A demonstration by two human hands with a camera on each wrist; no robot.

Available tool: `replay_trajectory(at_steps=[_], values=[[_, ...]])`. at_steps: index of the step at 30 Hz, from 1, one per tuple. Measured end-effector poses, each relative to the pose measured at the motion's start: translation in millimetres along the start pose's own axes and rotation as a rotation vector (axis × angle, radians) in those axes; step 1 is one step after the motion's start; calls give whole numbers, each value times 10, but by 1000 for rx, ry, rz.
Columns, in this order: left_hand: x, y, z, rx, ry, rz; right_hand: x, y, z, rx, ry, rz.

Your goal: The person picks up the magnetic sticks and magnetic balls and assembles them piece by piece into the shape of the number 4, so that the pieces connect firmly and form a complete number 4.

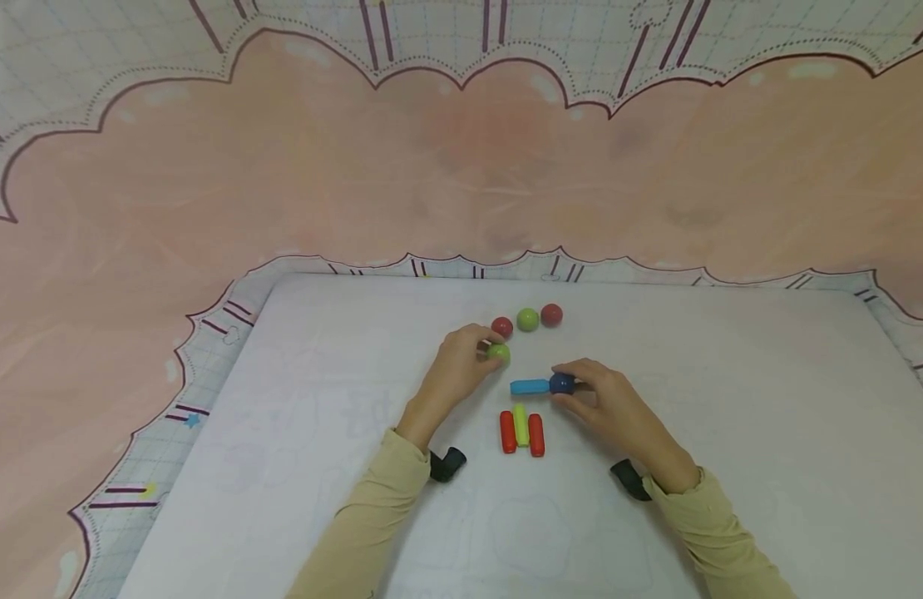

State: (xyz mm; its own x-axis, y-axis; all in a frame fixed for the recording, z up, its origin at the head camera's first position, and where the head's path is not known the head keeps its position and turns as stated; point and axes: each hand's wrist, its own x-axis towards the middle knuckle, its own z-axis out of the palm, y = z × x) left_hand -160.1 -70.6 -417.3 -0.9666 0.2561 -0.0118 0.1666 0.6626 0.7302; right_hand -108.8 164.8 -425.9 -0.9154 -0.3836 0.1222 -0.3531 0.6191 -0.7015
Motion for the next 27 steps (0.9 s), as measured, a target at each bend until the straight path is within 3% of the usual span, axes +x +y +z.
replay_trajectory(at_steps=[27], values=[[-260, -3, -190, -56, 43, 20, 20, -56, 1, 28, 40, 4]])
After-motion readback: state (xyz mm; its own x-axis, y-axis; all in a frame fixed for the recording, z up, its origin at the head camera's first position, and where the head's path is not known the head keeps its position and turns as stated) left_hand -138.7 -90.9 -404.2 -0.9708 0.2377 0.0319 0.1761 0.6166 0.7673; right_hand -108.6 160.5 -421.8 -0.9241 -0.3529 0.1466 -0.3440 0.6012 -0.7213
